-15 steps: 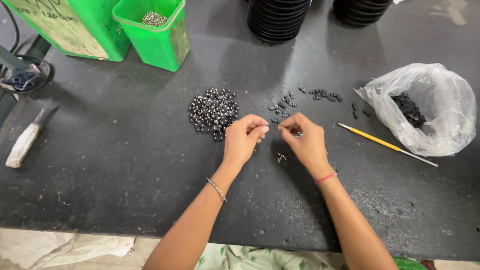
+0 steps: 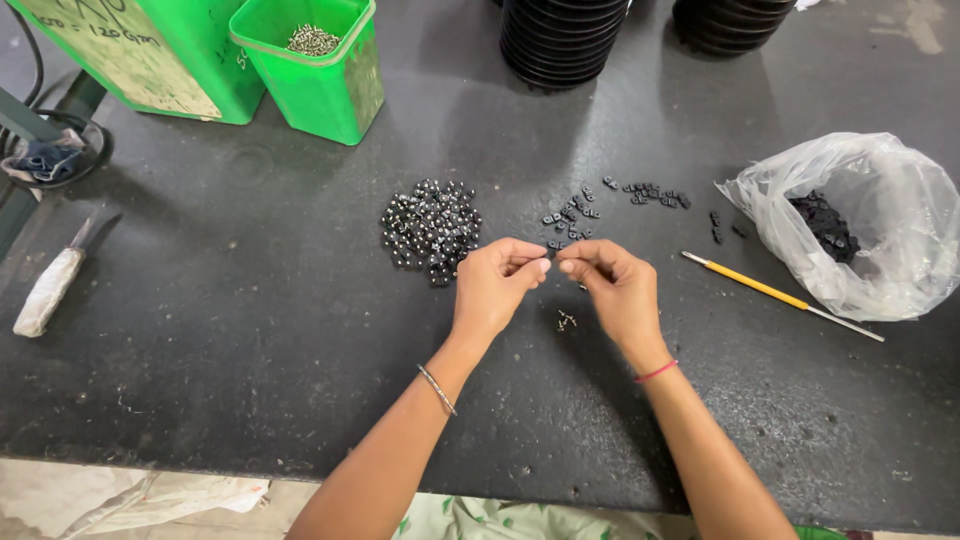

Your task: The person repeatedly picks small black plastic parts and metal pins from piles on a workbench and inserts the pins into the parts by hand. A yellow-handled tool is occasionally used to press or adjust the pin. The person places the assembled units into a small pile on the table.

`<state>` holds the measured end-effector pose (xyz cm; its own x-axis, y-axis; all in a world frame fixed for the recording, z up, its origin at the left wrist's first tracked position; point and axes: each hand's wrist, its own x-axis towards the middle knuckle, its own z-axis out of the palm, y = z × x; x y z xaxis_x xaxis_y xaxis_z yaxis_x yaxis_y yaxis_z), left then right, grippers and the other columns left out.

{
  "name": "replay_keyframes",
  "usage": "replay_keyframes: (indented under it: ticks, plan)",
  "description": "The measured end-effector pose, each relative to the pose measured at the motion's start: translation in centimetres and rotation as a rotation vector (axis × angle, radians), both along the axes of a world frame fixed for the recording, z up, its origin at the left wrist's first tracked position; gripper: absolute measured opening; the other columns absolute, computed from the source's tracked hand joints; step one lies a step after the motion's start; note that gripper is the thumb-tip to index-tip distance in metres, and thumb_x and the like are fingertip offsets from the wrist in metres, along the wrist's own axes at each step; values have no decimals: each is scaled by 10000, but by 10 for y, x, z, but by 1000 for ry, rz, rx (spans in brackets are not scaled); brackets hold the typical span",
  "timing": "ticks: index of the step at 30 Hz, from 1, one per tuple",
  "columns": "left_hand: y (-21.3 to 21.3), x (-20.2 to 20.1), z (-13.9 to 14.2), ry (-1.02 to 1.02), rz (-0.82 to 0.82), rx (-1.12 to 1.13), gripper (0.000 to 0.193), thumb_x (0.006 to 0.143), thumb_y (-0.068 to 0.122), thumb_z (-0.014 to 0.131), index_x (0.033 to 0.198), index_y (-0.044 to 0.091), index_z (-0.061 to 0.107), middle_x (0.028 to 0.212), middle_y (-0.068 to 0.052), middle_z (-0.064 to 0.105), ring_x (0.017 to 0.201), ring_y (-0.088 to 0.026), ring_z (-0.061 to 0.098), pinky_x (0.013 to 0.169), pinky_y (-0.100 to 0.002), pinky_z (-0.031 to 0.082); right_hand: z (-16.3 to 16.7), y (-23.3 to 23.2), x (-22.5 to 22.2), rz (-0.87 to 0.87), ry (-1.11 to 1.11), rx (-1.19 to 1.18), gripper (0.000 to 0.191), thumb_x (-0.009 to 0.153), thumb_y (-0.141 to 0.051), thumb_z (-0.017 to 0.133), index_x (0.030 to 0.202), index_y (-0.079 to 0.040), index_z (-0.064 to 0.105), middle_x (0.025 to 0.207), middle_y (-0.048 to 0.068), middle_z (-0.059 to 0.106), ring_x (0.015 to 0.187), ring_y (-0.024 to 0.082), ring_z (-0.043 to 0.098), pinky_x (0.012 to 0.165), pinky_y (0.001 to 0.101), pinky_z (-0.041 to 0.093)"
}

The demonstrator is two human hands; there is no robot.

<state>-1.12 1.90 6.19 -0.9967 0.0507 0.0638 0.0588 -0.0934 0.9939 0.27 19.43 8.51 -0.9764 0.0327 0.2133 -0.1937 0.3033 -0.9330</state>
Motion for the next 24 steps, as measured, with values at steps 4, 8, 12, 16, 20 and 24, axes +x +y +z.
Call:
replay_keyframes:
  ticks: [4, 8, 12, 16, 20, 24]
  plan:
    - [7, -13, -12, 14, -9, -14, 169, 859, 44, 764, 1009, -32, 749, 847, -71, 771, 757, -100, 719, 707, -243, 596, -26, 6, -21, -4, -24, -55, 115, 888, -54, 783, 996, -27, 756, 891, -8, 734, 768, 59, 631, 712, 215, 531]
    - [-19, -16, -24, 31, -10, -59, 165, 859, 48, 766, 1003, -30, 751, 860, -80, 783, 776, -106, 735, 728, -247, 598, -43, -18, -27, -19, -35, -27, 122, 875, -63, 792, 989, -36, 754, 900, -19, 738, 775, 51, 642, 717, 210, 538]
    - [-39, -8, -10, 34, -15, -93, 165, 857, 58, 766, 1000, -23, 752, 867, -78, 788, 788, -107, 741, 731, -249, 595, -34, -39, -20, -17, -28, -33, 113, 870, -56, 794, 973, -30, 752, 900, -14, 738, 785, 52, 643, 721, 212, 537]
    - [-41, -7, -9, 46, -1, -164, 171, 851, 77, 774, 998, -9, 757, 861, -67, 793, 784, -101, 743, 715, -245, 585, -35, -40, -21, -12, -44, -41, 112, 868, -46, 788, 972, -21, 753, 890, -2, 735, 785, 58, 643, 721, 212, 536]
    - [-40, -11, -14, 82, -11, -197, 142, 861, 67, 769, 985, 1, 752, 859, -67, 791, 780, -104, 741, 704, -250, 579, -44, -37, -27, 20, -69, -109, 115, 871, -27, 776, 980, -7, 744, 888, 14, 741, 802, 63, 664, 738, 216, 551]
    - [-33, -14, -22, 212, -11, -215, 106, 874, 34, 741, 974, -1, 738, 871, -79, 778, 778, -126, 749, 707, -263, 584, -55, -26, -34, 94, -69, -190, 191, 852, -10, 741, 1040, -41, 728, 939, -3, 762, 842, 59, 696, 773, 221, 575]
